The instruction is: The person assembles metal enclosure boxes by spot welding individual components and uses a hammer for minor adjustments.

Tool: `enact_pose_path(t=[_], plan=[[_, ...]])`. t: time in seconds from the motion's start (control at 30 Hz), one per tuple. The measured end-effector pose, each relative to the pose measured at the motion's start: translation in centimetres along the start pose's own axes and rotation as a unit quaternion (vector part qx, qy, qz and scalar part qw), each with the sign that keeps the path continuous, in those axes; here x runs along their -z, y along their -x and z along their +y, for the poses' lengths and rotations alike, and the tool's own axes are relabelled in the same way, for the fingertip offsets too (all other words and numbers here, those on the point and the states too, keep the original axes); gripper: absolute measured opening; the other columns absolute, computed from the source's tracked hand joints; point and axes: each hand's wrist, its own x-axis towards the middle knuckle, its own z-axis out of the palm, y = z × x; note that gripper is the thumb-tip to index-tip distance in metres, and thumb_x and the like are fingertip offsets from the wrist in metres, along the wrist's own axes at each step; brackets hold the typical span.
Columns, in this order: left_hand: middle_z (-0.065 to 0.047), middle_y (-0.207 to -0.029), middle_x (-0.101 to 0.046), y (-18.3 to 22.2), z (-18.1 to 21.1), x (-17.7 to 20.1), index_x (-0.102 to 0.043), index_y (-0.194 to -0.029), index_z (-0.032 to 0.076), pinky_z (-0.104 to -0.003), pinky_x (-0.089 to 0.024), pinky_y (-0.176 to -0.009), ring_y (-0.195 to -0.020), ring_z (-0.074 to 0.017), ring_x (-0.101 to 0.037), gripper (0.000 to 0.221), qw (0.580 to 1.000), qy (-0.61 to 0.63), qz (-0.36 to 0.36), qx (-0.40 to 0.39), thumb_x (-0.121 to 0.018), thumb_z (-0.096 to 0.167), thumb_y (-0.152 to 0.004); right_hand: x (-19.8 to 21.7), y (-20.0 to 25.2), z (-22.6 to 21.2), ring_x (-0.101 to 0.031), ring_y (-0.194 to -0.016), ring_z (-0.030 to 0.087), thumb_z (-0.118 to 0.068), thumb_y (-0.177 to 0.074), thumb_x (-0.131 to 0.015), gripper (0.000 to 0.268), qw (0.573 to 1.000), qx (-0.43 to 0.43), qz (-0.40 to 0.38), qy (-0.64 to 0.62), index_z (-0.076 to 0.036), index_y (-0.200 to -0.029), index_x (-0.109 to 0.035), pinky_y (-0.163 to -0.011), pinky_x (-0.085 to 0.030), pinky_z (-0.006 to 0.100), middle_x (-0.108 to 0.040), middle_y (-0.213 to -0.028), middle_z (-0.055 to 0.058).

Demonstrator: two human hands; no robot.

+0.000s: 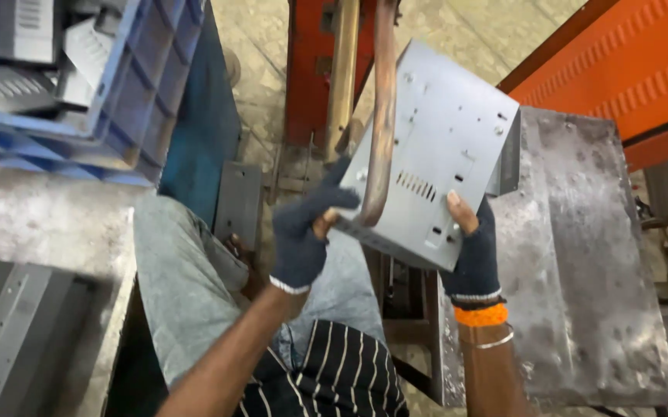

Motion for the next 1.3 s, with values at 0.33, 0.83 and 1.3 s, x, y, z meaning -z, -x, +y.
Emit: enact_pose_path(t=[0.33, 0.83, 1.3], plan=[[-0.019, -0.156, -0.05, -0.3, 3.5, -0.5, -0.056, -0.145, 0.006, -0.041, -0.056, -0.105, -0.145, -0.0302, -0.052, 0.053, 0.986, -0.151, -0.067, -0.005, -0.061, -0.005, -0.094, 1.0, -5.2, -2.1, -0.072, -0.094, 0.018, -0.028, -0.09, -0.069, 0.055, 0.996, -0.054, -0.067, -0.019, 0.003, -0.135, -0.06, -0.08, -0.06, 0.032, -0.072, -0.113, 0.01], [-0.009, -0.141, -0.069, 2.8, 0.4, 0.4, -0.051, -0.152, 0.008, -0.03, -0.059, -0.088, -0.112, -0.016, -0.071, 0.061, 0.98, -0.126, 0.039, 0.152, -0.06, -0.005, -0.093, -1.7, -6.9, -1.5, -0.071, -0.084, 0.016, -0.031, -0.088, -0.071, 0.048, 0.994, -0.078, -0.065, 0.047, -0.001, -0.124, -0.065, -0.073, -0.059, 0.031, -0.073, -0.1, 0.006], [-0.011, -0.139, -0.067, 0.7, 1.2, 5.7, -0.055, -0.146, 0.003, -0.033, -0.053, -0.1, -0.121, -0.0178, -0.065, 0.053, 0.984, -0.153, -0.026, 0.086, -0.068, 0.005, -0.095, -5.8, -3.9, 0.0, -0.069, -0.077, 0.015, -0.03, -0.091, -0.07, 0.046, 0.995, -0.086, -0.032, -0.034, 0.001, -0.126, -0.067, -0.066, -0.057, 0.03, -0.071, -0.097, 0.007]])
